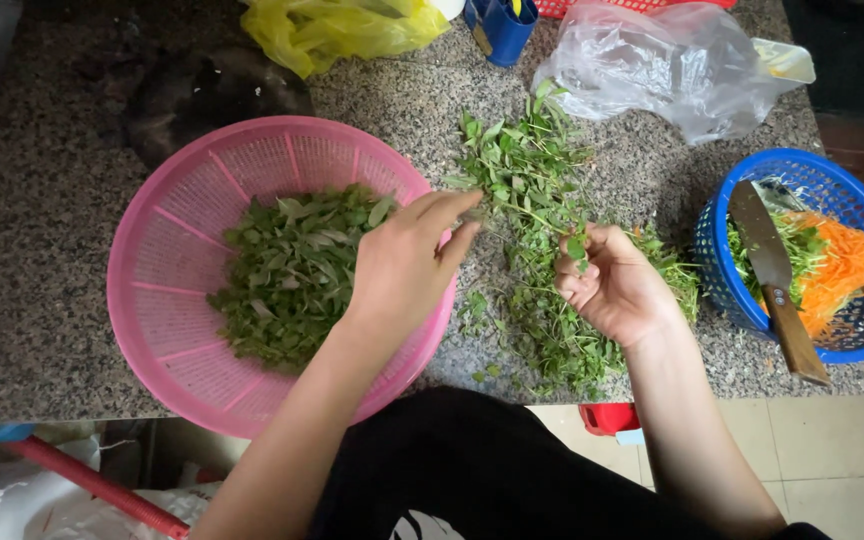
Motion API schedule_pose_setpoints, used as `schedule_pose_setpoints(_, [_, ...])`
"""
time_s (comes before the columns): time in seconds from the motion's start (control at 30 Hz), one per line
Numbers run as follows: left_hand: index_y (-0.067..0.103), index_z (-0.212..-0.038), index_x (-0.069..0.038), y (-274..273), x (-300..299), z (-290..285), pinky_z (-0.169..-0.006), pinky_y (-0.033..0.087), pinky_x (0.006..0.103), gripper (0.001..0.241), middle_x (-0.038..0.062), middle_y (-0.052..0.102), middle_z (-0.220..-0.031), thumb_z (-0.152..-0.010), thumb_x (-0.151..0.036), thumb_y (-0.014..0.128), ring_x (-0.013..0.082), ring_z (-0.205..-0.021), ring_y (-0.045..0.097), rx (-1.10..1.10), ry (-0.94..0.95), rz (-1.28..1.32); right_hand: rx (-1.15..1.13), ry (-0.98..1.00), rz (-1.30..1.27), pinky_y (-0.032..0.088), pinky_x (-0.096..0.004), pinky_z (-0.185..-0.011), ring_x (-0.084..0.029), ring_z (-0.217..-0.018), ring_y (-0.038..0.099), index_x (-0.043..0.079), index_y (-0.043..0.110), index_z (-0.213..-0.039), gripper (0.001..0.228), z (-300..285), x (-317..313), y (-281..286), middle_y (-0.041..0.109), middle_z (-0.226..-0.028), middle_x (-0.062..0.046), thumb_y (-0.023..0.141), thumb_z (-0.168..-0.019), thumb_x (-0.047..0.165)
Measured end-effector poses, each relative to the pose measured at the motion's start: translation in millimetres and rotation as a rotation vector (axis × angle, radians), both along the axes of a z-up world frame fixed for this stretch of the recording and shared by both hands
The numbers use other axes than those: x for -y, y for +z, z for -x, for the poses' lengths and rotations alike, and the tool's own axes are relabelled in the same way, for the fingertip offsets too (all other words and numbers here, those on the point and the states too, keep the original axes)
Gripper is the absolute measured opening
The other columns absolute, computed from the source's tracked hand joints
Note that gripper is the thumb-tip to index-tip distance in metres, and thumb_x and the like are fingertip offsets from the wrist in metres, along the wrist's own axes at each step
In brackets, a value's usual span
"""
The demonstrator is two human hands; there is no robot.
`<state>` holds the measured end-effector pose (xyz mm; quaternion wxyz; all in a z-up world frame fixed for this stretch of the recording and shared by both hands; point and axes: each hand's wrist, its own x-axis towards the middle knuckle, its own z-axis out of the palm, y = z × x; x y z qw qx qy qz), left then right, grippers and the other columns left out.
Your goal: Picking herb leaves off stems and placing them into a basket.
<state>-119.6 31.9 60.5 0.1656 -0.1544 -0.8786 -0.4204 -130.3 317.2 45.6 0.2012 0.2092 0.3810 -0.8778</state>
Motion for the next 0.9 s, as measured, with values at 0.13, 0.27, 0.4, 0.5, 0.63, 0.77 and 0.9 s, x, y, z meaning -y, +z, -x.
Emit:
schedule_pose_setpoints(0.13, [0.077,-0.119,-0.026,4,2,-4,-0.074,0.063,0.0313,0.020,-0.009,0.075,-0.109,-0.103,-0.030,0.067,0.0150,-0.096,0.077,0.002,0.021,0.006,-0.006,0.001,0.025,0.036,-0.017,-0.056,-0.002,-0.061,0.043,0.005,0.060,-0.096,0.014,0,-1,-2,0.054,-0.087,0.000,0.060,-0.102,0.017])
schedule_pose_setpoints(0.27, [0.078,-0.115,-0.027,5,3,-5,-0.073,0.064,0.0345,0.018,-0.008,0.075,-0.105,-0.098,-0.032,0.071,0.0172,-0.093,0.077,0.000,0.028,-0.004,-0.019,0.009,0.008,0.037,-0.017,-0.057,-0.002,-0.063,0.042,0.005,0.059,-0.098,0.015,0,-2,-5,0.053,-0.087,0.001,0.059,-0.104,0.019])
schedule_pose_setpoints(0.4, [0.080,-0.114,-0.026,5,1,-8,-0.070,0.064,0.0319,0.018,-0.006,0.076,-0.100,-0.098,-0.031,0.073,0.0190,-0.089,0.078,0.020,-0.009,-0.089,0.004,-0.012,-0.002,0.036,-0.017,-0.057,-0.001,-0.062,0.041,0.005,0.061,-0.098,0.013,-1,4,0,0.048,-0.084,0.003,0.060,-0.103,0.017])
schedule_pose_setpoints(0.5, [0.080,-0.109,-0.027,5,0,-9,-0.068,0.064,0.0361,0.016,-0.006,0.075,-0.097,-0.096,-0.032,0.074,0.0209,-0.088,0.077,0.027,0.017,-0.090,0.018,-0.022,-0.027,0.035,-0.017,-0.055,-0.002,-0.061,0.042,0.005,0.061,-0.097,0.012,-3,10,8,0.046,-0.081,0.003,0.061,-0.102,0.016])
schedule_pose_setpoints(0.63, [0.083,-0.107,-0.022,6,2,-10,-0.070,0.064,0.0323,0.014,-0.003,0.075,-0.091,-0.096,-0.024,0.073,0.0206,-0.087,0.077,0.052,0.037,-0.182,0.021,-0.046,-0.014,0.035,-0.018,-0.056,-0.003,-0.060,0.043,0.006,0.060,-0.091,0.014,-3,10,16,0.045,-0.078,0.002,0.063,-0.100,0.016])
schedule_pose_setpoints(0.77, [0.081,-0.096,-0.024,2,1,-8,-0.069,0.062,0.0333,0.008,-0.003,0.073,-0.084,-0.091,-0.027,0.077,0.0211,-0.085,0.074,-0.003,0.169,-0.149,-0.027,-0.060,-0.099,0.035,-0.018,-0.056,-0.001,-0.062,0.043,0.008,0.062,-0.098,0.010,-3,5,18,0.050,-0.083,0.003,0.064,-0.100,0.018])
schedule_pose_setpoints(0.9, [0.081,-0.094,-0.021,3,-3,-8,-0.069,0.062,0.0398,0.008,0.000,0.072,-0.084,-0.090,-0.025,0.075,0.0248,-0.083,0.074,0.029,0.242,-0.243,-0.172,-0.073,-0.403,0.037,-0.020,-0.057,-0.001,-0.062,0.043,0.009,0.065,-0.103,0.014,-8,5,15,0.055,-0.087,0.004,0.064,-0.104,0.023])
